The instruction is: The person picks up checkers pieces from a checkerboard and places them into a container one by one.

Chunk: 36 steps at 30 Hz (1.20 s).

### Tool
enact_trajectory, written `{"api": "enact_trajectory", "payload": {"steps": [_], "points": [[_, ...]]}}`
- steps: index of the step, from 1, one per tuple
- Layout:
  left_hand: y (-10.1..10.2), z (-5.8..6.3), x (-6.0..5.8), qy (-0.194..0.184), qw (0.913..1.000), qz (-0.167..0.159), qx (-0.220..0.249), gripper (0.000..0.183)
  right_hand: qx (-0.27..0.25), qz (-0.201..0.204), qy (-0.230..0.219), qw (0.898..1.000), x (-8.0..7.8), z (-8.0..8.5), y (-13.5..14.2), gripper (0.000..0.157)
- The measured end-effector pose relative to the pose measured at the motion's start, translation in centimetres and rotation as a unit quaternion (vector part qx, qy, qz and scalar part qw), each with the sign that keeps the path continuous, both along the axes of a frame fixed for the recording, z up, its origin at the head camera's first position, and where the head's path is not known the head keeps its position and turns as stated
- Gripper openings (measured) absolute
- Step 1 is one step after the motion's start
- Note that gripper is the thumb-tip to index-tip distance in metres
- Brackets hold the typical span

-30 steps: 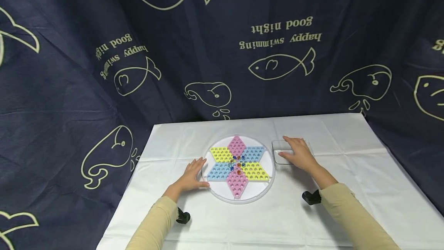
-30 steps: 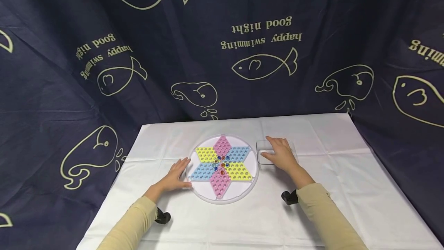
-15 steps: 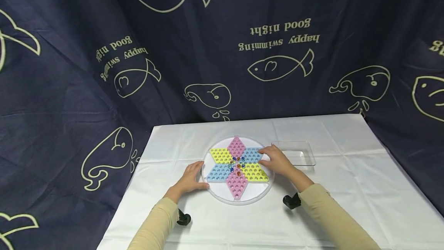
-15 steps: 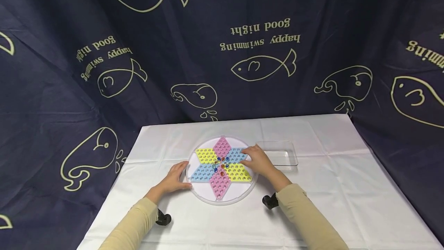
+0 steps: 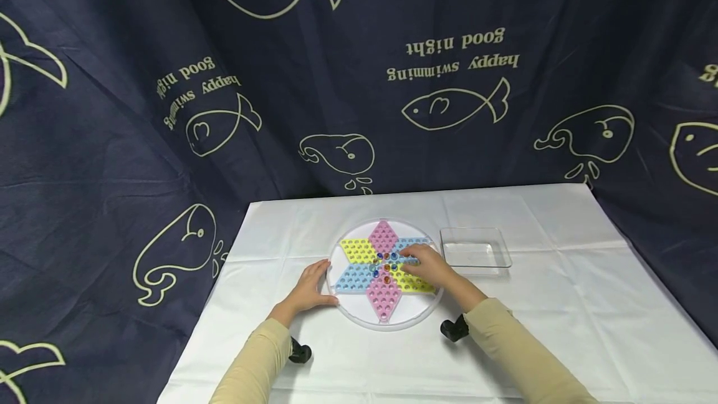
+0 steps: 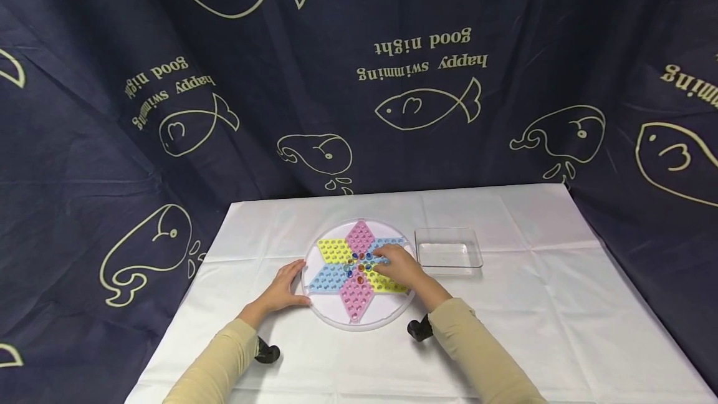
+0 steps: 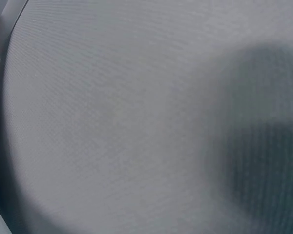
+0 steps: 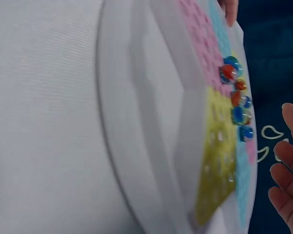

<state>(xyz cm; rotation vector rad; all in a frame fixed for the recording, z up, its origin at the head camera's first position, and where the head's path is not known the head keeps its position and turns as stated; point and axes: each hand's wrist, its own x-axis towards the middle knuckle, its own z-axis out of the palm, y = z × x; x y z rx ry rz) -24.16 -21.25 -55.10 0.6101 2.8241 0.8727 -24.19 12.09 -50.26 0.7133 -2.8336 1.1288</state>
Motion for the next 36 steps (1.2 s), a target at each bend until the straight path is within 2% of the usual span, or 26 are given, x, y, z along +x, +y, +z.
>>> {"api": "enact_trajectory", "payload": {"steps": [5,12,23,29,36], "points": [[-0.2,-0.2,0.2,-0.001,0.9998,0.013,0.013,0.095,-0.001,-0.009,-0.026,1.0,0.0,-0.8,-0.3,0.031],[-0.3,-0.2,0.5,0.0,0.9997,0.007,0.025,0.091,-0.038,-0.011,-0.054,0.998,-0.3,-1.4,-0.5,0.032],[-0.4,0.0,0.2,-0.023,0.9995,0.004,0.019,0.087,-0.016,-0.017,-0.069,0.997,-1.4,-1.7,-1.0,0.028],[-0.4,0.0,0.2,-0.013,0.9993,0.0,0.035,0.085,0.008,-0.014,-0.077,0.997,-1.8,-1.7,-1.4,0.028],[-0.4,0.1,0.3,-0.012,0.999,0.006,0.043,0.086,0.019,-0.035,-0.087,0.995,-2.1,-2.6,-2.1,0.024]]}}
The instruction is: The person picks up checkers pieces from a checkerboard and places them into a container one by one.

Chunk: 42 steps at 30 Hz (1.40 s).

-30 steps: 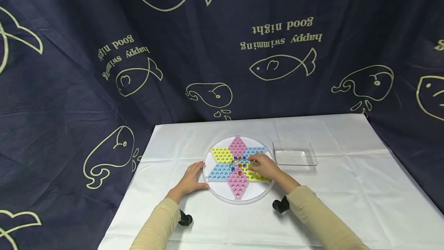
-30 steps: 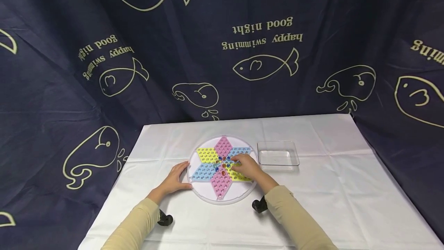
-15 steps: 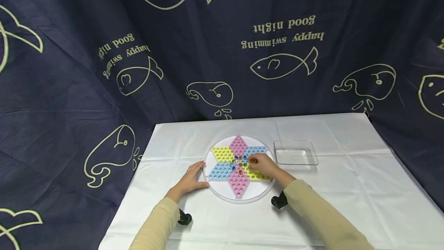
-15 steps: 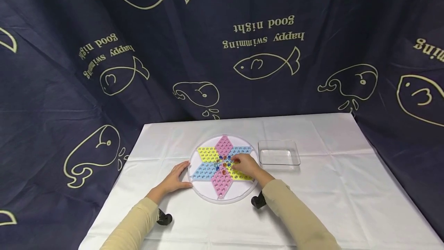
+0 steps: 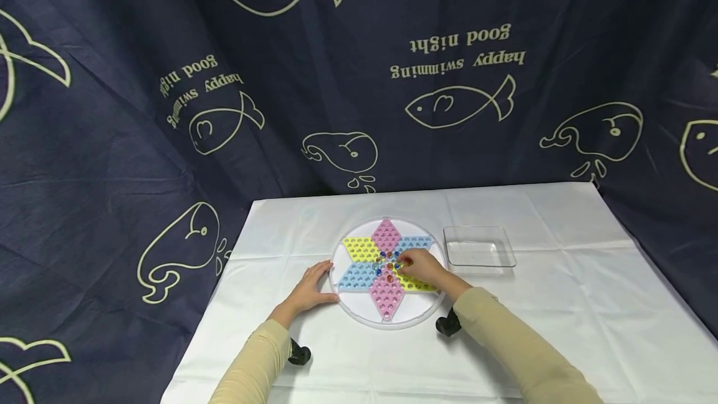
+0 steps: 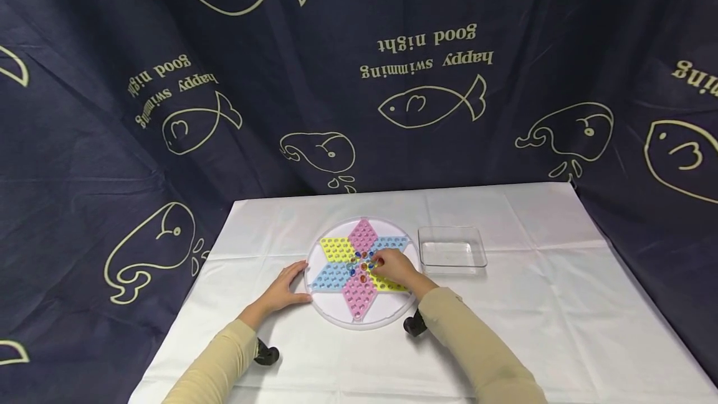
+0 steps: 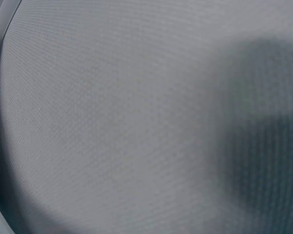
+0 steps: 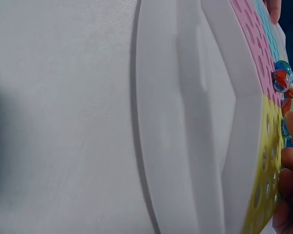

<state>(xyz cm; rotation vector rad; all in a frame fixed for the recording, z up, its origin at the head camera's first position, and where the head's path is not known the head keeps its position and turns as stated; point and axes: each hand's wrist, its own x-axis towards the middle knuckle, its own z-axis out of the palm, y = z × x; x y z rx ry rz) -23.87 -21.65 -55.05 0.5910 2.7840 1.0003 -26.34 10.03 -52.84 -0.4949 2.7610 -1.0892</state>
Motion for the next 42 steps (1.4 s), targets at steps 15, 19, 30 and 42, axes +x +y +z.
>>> {"api": "enact_trajectory", "payload": {"steps": [15,19,30,42], "points": [[0.16,-0.14,0.03,-0.007,0.9999,0.011,-0.009,0.086,-0.013,-0.023,-0.017,1.0,0.23,0.27,-0.34,0.019],[0.14,-0.26,0.11,-0.007,0.9999,0.011,-0.01,0.087,-0.016,-0.025,-0.023,0.999,0.36,0.32,-0.36,0.018],[-0.01,-0.26,-0.15,0.004,1.0,0.008,-0.002,0.085,-0.02,-0.033,-0.025,0.999,0.23,0.35,-0.59,0.019],[0.14,-0.1,0.14,-0.007,0.9998,0.017,-0.005,0.086,-0.012,-0.028,0.032,0.999,0.53,-0.19,-0.69,0.022]]}}
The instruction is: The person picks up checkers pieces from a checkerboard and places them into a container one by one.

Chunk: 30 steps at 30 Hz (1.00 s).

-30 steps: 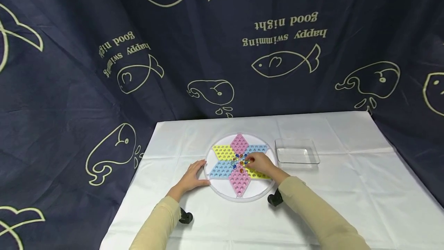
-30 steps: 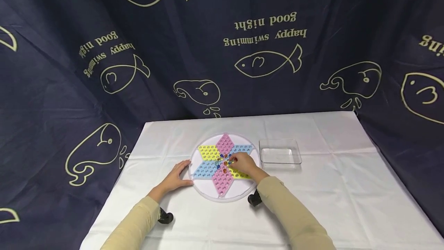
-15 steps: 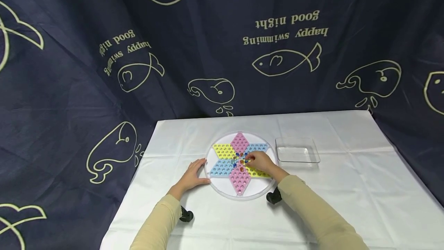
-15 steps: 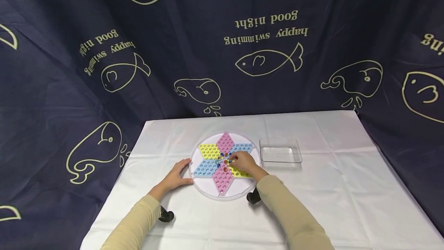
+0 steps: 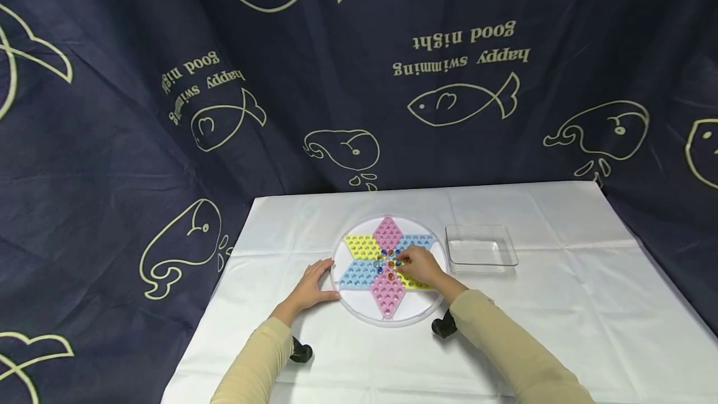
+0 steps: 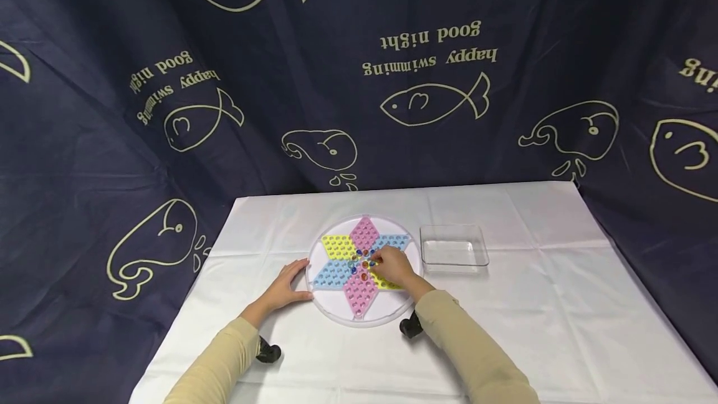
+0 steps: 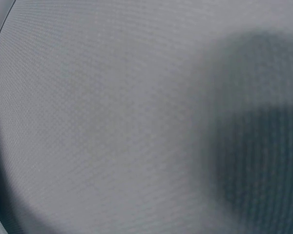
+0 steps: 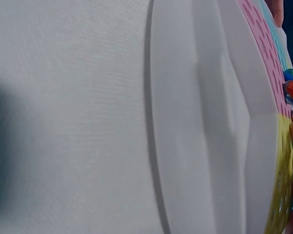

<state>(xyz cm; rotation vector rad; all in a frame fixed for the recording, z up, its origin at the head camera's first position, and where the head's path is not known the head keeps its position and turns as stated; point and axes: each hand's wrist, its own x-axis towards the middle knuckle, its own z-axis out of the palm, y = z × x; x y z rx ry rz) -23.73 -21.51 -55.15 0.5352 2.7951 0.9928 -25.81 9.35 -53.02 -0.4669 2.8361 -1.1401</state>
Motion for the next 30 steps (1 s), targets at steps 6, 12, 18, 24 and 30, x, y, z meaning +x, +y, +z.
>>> {"api": "enact_trajectory", "payload": {"steps": [6,12,18,24,30], "points": [[0.0,-0.1,0.2,-0.001,1.0,0.0,0.004,0.086,0.006,-0.005,0.01,1.0,0.1,0.0,-0.2,0.018],[0.0,-0.1,0.1,0.004,1.0,-0.001,0.004,0.086,0.003,-0.008,0.004,1.0,0.1,0.0,-0.2,0.015],[-0.1,-0.3,-0.1,0.014,0.9999,-0.004,-0.004,0.086,-0.014,-0.004,-0.009,1.0,0.0,0.1,-0.1,0.014],[-0.4,-0.8,-0.1,0.037,0.9986,-0.018,0.034,0.089,-0.032,0.001,-0.027,0.999,-0.1,0.3,0.1,0.015],[-0.5,-1.2,0.2,0.064,0.9963,-0.034,0.047,0.088,-0.051,0.004,-0.045,0.998,-0.1,0.5,0.6,0.017]]}}
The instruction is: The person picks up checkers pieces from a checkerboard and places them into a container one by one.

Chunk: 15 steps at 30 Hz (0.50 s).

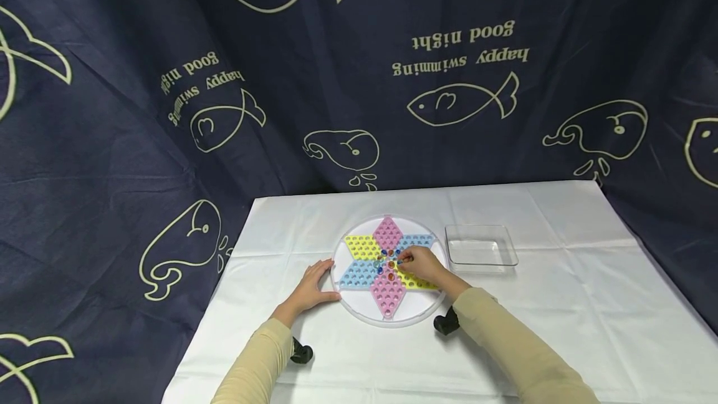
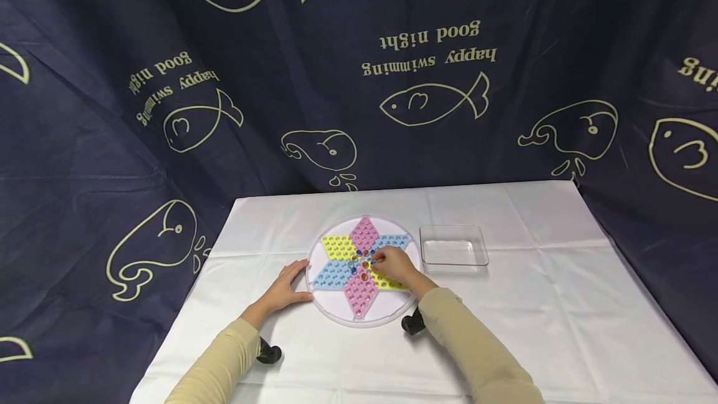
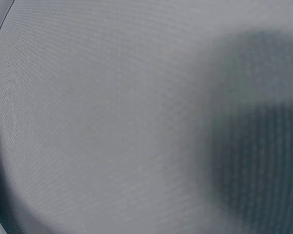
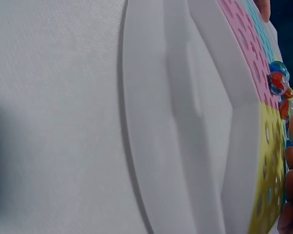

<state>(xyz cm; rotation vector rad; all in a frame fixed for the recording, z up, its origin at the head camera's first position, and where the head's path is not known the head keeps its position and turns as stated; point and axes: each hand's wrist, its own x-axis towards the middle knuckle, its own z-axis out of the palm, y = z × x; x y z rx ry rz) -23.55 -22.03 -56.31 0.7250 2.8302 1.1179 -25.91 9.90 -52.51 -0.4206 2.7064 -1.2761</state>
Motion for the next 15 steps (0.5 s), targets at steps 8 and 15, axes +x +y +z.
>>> {"api": "enact_trajectory", "payload": {"steps": [8,15], "points": [[0.3,0.4,-0.5,-0.056,0.997,0.03,-0.043,0.088,-0.015,-0.003,0.005,1.0,-0.2,0.9,0.7,0.017],[0.4,0.5,-0.3,-0.054,0.9967,0.031,-0.052,0.087,-0.002,-0.014,-0.007,1.0,-0.8,2.1,1.3,0.02]]}}
